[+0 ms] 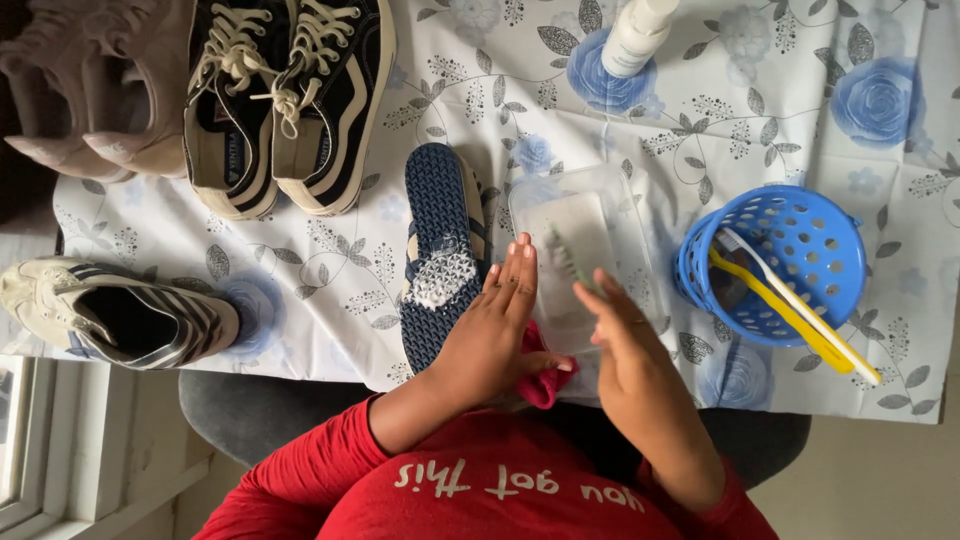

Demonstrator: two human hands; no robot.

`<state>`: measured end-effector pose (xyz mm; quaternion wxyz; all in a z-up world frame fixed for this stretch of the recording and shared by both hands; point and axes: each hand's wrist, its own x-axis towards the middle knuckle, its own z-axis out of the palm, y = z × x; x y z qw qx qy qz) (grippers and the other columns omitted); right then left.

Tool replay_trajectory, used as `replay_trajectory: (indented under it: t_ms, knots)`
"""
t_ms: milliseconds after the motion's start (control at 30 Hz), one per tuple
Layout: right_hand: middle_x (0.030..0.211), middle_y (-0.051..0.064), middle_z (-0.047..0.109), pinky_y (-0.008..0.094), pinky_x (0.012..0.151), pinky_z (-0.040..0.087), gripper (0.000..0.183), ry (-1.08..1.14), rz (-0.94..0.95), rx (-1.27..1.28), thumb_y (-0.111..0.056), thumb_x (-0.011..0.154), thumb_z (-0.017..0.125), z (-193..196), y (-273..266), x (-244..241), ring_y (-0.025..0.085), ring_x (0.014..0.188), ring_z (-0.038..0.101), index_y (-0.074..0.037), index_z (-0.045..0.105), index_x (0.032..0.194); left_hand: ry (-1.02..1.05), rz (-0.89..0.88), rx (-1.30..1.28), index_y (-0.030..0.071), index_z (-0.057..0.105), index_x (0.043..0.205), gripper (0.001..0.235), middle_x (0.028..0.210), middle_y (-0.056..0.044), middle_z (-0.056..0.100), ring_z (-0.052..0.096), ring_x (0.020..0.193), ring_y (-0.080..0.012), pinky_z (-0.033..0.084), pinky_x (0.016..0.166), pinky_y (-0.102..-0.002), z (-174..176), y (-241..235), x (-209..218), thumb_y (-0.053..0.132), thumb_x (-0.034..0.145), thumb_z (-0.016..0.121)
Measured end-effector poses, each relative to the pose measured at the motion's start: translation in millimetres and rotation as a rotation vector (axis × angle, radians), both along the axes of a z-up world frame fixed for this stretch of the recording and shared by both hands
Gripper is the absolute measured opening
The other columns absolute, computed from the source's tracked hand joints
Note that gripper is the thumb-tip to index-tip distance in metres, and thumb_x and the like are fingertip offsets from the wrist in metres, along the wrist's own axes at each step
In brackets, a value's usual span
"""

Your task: The person scrubs a blue shoe insole with a green brush and white cleaning solution, then wipes the insole with a pink cloth. Several pairs of shoes and cleaning supplies are visible on the table.

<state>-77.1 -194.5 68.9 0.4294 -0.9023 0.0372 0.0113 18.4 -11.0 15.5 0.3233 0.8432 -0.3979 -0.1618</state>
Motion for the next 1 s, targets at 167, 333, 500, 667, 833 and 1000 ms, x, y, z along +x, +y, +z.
replay_trajectory:
  t_ms: [167,333,500,667,833,1000]
  knots:
    - [0.162,0.026,0.036,0.04,0.112,0.047,0.061,-0.082,0.112,-0.022,0.016,0.093,0.041,-2,10,-3,0.038,0.151,0.038,-0.003,0.045,0.15,-0.045,0.01,-0.029,-0.004,-0.003,0.162,0.131,0.172,-0.027,-0.001,0.007,0.162,-0.0399,0.017,0.131,-0.051,-5,3,-2,0.054,0.084,0.084]
    - [0.163,0.018,0.041,0.035,0.094,0.057,0.062,-0.049,-0.037,-0.04,0.014,0.095,0.041,-3,7,-2,0.025,0.104,0.069,-0.008,0.044,0.153,-0.05,0.018,-0.03,-0.003,-0.001,0.163,0.135,0.173,-0.026,0.002,0.008,0.162,-0.039,0.017,0.131,-0.051,-8,2,0,0.062,0.079,0.082]
    - [0.162,0.024,0.04,0.036,0.101,0.058,0.067,-0.083,0.079,-0.013,0.017,0.092,0.044,-5,9,-3,0.028,0.116,0.068,-0.005,0.039,0.155,-0.044,-0.006,-0.039,-0.004,-0.001,0.163,0.133,0.172,-0.028,0.003,0.009,0.162,-0.0409,0.017,0.131,-0.051,-8,4,2,0.054,0.08,0.087]
    - [0.163,0.025,0.037,0.039,0.11,0.051,0.064,-0.089,0.08,-0.034,0.015,0.095,0.043,4,15,-1,0.036,0.147,0.044,-0.005,0.038,0.155,-0.054,-0.002,-0.043,-0.004,-0.001,0.163,0.131,0.172,-0.027,0.003,0.009,0.162,-0.0403,0.017,0.131,-0.051,-8,6,2,0.052,0.081,0.086]
    - [0.161,0.021,0.043,0.033,0.094,0.059,0.062,-0.127,-0.029,-0.054,0.018,0.094,0.042,3,11,-3,0.028,0.119,0.064,0.0,0.041,0.153,-0.075,0.02,-0.046,-0.005,0.002,0.163,0.131,0.172,-0.026,0.006,0.012,0.162,-0.0394,0.02,0.13,-0.051,-8,5,1,0.063,0.08,0.079]
    - [0.161,0.019,0.044,0.033,0.096,0.059,0.062,-0.117,-0.005,-0.031,0.017,0.094,0.043,-2,8,-3,0.024,0.107,0.067,-0.003,0.043,0.152,-0.035,0.008,-0.025,-0.003,-0.001,0.163,0.132,0.172,-0.027,0.002,0.008,0.162,-0.0388,0.016,0.131,-0.05,0,4,3,0.062,0.081,0.08]
